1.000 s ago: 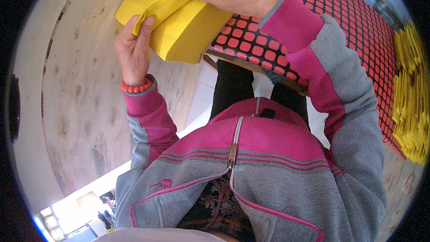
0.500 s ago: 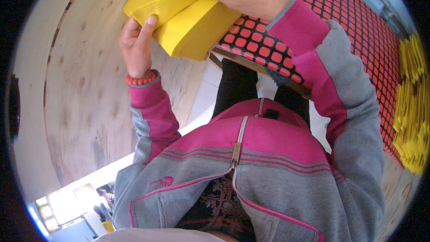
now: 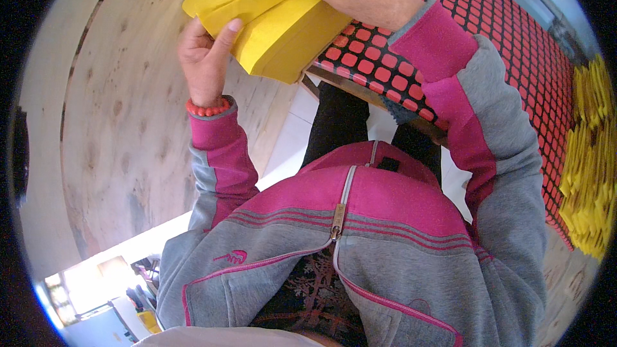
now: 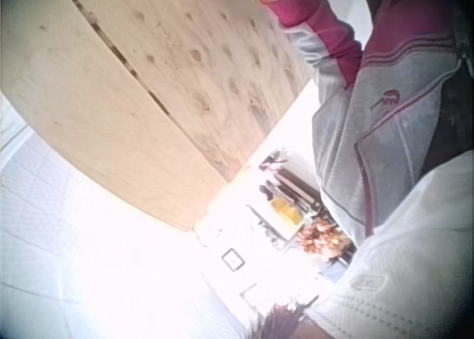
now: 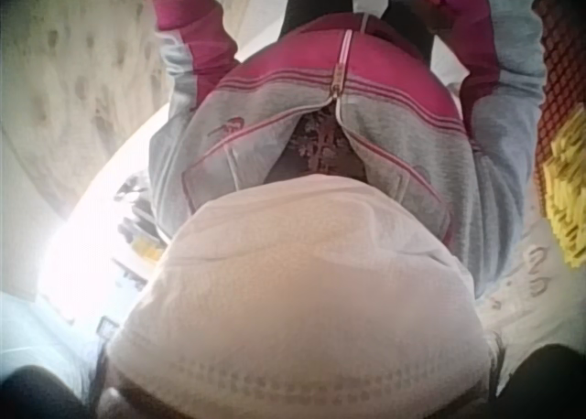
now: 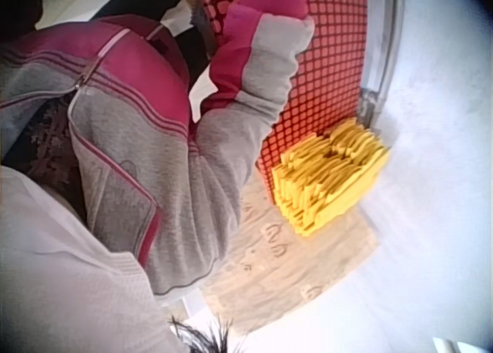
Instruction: The person folds yellow paper sheets by hand on a patterned table, aligning edges and creasing folds. They repeatedly pick up sheets, fold them, and place them into a growing stack.
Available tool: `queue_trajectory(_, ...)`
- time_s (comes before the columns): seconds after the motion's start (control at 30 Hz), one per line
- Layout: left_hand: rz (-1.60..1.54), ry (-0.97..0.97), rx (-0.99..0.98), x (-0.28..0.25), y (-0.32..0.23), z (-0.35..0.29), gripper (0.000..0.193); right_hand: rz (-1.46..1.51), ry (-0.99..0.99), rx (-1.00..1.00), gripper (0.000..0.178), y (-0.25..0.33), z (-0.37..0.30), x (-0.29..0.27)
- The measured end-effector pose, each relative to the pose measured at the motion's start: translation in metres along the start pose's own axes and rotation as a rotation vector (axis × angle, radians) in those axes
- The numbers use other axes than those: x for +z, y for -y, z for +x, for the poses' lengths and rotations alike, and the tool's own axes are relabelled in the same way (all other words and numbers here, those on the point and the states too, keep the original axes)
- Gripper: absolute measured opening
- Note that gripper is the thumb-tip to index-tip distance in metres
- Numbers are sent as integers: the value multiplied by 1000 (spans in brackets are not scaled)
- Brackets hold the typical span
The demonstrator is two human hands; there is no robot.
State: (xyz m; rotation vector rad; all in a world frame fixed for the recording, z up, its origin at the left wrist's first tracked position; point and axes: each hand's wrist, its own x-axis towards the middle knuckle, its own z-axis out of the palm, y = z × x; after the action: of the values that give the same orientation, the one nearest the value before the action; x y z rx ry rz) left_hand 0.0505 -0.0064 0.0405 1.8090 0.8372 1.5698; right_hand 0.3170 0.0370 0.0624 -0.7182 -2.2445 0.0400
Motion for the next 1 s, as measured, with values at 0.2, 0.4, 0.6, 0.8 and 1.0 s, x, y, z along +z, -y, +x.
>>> queue_trajectory(0.2, -1, -21, -53, 0, 1, -2, 18, 13, -107, 13, 21, 24, 11, -22)
queue_trajectory(0.4, 51, -40, -21, 1, 8, -1, 16, 334, -130, -262, 37, 53, 20, -23)
queue_trajectory(0.6, 149, 22, -43, -6, 12, -4, 25, -68, 309, -84, 19, 74, 6, -21)
queue_trajectory(0.8, -5, 38, -80, -2, 11, -6, 32, -53, 33, -295, 28, 69, -2, 12)
queue_trajectory(1.0, 68, 80, -45, -5, 2, -4, 16, -95, -39, -308, 23, 67, -6, 34)
